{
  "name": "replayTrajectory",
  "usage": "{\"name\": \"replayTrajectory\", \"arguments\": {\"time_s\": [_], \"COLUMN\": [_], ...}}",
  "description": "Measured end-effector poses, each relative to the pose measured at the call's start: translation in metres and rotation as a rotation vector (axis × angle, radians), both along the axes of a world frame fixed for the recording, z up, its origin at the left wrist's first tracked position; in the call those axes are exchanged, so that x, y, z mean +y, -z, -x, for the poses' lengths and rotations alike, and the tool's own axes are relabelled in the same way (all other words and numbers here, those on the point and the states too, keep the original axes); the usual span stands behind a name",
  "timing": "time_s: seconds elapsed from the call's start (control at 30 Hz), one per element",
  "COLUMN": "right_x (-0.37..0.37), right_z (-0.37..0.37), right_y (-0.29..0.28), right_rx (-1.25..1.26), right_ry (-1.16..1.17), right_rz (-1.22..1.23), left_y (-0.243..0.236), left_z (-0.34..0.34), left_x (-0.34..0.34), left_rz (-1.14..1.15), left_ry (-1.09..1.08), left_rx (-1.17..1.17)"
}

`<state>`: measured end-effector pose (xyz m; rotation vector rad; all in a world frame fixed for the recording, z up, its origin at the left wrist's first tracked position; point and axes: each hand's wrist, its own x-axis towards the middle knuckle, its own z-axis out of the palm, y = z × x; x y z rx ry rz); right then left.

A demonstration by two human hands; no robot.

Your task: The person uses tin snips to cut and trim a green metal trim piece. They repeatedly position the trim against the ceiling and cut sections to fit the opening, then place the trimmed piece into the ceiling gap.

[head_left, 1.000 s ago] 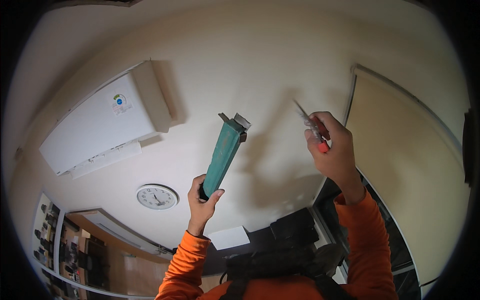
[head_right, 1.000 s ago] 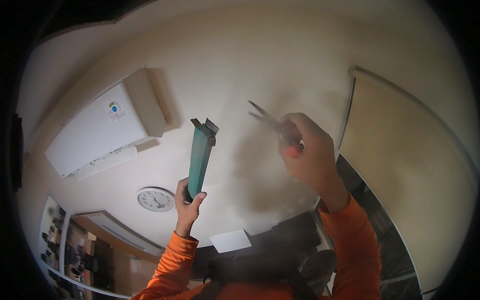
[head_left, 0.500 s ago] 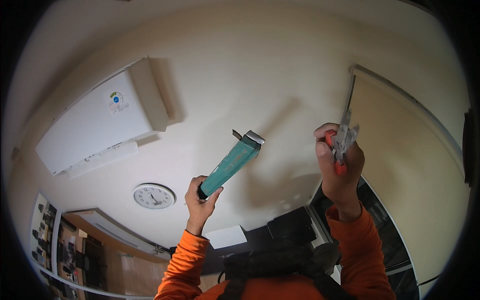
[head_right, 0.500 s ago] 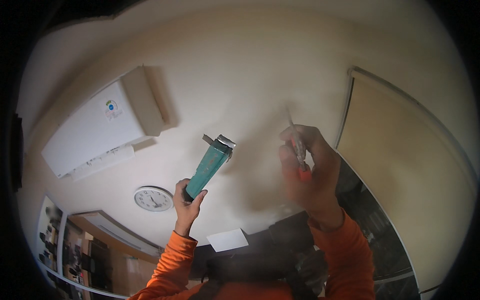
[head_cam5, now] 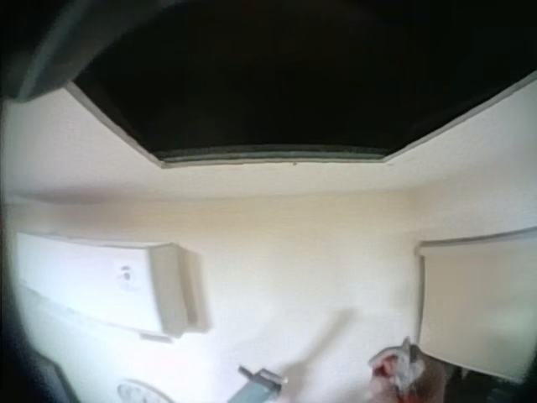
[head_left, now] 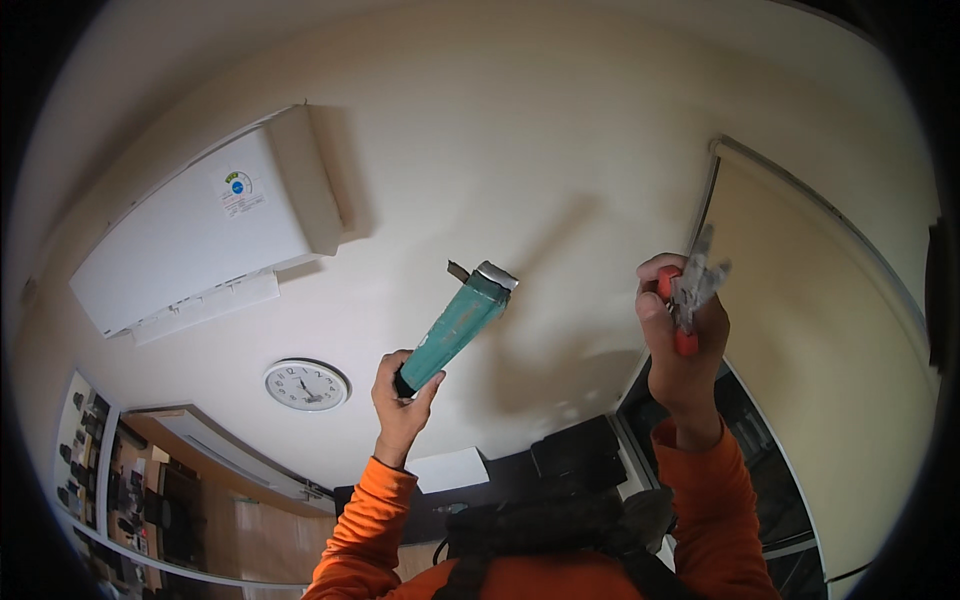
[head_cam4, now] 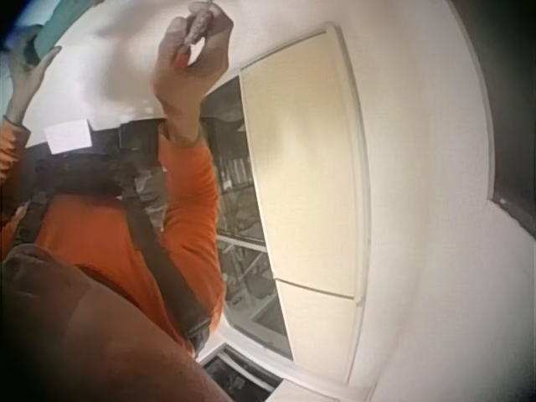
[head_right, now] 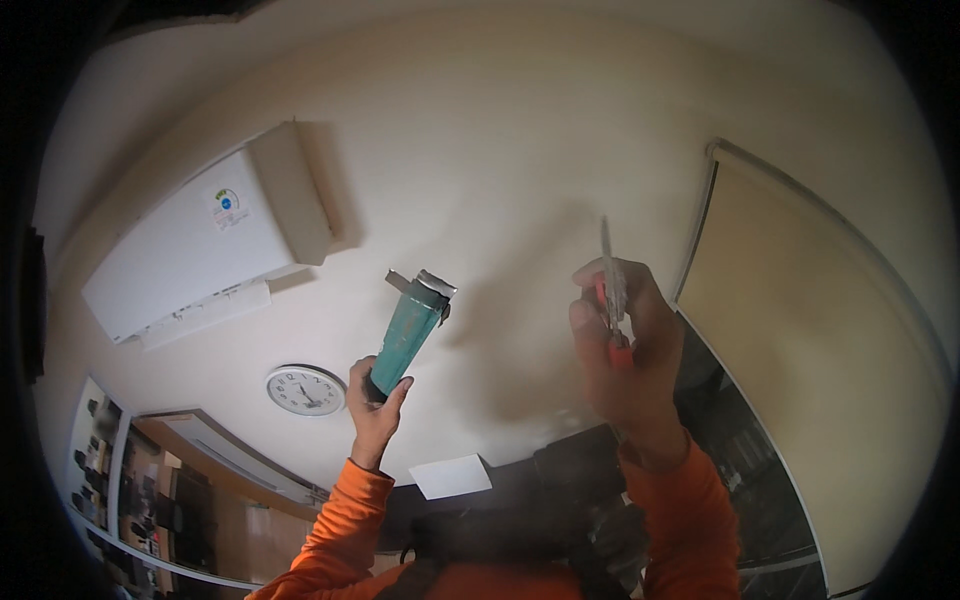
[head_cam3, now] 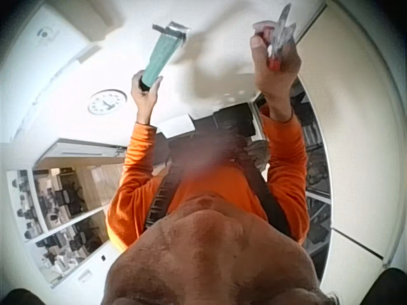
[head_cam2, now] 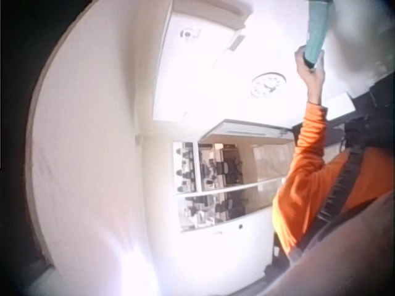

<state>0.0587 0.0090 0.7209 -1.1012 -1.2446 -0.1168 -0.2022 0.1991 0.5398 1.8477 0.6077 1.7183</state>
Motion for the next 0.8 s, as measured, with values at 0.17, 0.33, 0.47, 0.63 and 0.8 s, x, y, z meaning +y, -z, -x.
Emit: {"name": "replayTrajectory", "arguments": {"time_s": [0.17,0.33,0.47,0.63,0.8], "right_x": [0.020,0.013,0.011,0.015,0.015], "right_z": [-0.001,-0.002,-0.003,-0.009,-0.014], "right_y": [0.017,0.025,0.034,0.036,0.031], "right_rx": [-0.140,-0.042,-0.190,-0.276,-0.408], "right_ry": [-0.004,-0.253,-0.239,-0.281,-0.244], "right_rz": [0.009,0.391,0.610,0.710,0.742], "left_y": [0.001,0.005,0.009,0.016,-0.004], "left_z": [0.001,0.007,0.013,0.020,0.022], "left_x": [0.001,0.005,0.008,0.011,0.012], "left_rz": [-0.049,-0.083,-0.003,0.036,-0.238], "left_ry": [-0.049,-0.113,-0.117,-0.136,-0.209], "left_rx": [0.061,0.102,0.157,0.230,0.420]}}
